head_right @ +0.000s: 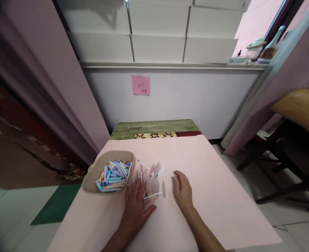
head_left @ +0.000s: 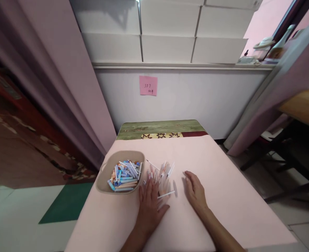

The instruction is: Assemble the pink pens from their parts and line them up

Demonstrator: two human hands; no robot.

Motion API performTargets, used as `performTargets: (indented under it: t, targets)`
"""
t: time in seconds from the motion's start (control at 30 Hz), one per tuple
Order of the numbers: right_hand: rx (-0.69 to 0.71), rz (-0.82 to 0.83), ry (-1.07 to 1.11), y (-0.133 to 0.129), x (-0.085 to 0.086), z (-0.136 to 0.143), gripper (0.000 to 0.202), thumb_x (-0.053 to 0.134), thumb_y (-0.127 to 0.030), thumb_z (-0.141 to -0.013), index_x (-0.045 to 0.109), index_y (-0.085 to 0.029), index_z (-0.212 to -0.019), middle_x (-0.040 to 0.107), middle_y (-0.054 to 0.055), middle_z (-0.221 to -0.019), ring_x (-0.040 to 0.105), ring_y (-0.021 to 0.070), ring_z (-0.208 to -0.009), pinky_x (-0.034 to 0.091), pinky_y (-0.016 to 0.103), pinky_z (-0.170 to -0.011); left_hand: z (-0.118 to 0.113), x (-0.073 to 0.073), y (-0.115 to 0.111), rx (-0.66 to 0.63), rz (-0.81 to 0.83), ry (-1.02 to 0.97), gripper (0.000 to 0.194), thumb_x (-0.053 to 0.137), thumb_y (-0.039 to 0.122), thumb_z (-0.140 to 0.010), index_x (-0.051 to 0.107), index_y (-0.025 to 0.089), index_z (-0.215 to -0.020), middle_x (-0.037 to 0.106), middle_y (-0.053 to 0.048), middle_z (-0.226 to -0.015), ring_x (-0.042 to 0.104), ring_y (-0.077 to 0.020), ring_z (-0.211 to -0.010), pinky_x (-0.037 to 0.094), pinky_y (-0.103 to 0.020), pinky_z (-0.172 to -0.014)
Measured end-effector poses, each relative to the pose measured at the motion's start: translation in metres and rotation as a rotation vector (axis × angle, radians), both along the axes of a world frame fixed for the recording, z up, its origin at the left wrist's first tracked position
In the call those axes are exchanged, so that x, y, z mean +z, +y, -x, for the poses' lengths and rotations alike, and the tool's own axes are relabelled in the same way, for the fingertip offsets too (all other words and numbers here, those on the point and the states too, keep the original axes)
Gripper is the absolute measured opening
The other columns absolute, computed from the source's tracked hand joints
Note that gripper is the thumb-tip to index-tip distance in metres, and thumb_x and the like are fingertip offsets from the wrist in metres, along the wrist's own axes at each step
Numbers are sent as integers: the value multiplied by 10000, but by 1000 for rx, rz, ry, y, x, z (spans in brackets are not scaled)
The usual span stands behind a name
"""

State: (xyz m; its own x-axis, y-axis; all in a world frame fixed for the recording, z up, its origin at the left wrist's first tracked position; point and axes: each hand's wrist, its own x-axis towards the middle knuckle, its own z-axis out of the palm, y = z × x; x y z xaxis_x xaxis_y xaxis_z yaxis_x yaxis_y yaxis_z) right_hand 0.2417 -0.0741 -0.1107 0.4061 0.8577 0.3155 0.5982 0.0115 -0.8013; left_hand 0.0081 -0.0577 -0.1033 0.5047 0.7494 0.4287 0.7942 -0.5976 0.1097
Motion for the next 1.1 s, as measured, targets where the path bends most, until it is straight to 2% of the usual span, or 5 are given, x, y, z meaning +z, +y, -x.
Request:
performTargets:
  t: [0.2,0.47,0.73,1.1]
  targets:
    - [14,21,-182,13,-10,0,345,437,-403,-897,592,-200,-1128,630,110,-1136,567,258,-1070,437,447,-962,1,-7,-1,29,21,-10,846,635,464,-756,276,128,-1445,355,-216,-1480,267,-346,-1390,175,-560,-1105]
    - [-7,28,-278,13,-16,2,348,460,-408,-873,593,-195,-1113,639,106,-1099,583,255,-1022,456,441,-925,2,-7,-5,12,40,-64,893,687,443,-717,280,126,-1446,331,-214,-1492,257,-358,-1391,221,-564,-1095]
    - [-3,40,-380,12,-22,4,350,457,-380,-876,571,-199,-1152,613,102,-1163,553,248,-1093,440,436,-967,3,-6,-7,30,85,-115,918,714,446,-691,289,140,-1445,266,-207,-1524,231,-373,-1397,247,-587,-1080]
    - [7,56,-445,10,-19,8,361,433,-344,-897,536,-199,-1211,583,108,-1220,517,245,-1152,414,440,-1011,3,-5,-5,14,97,-155,875,690,437,-719,287,158,-1444,238,-194,-1537,219,-371,-1402,273,-592,-1068]
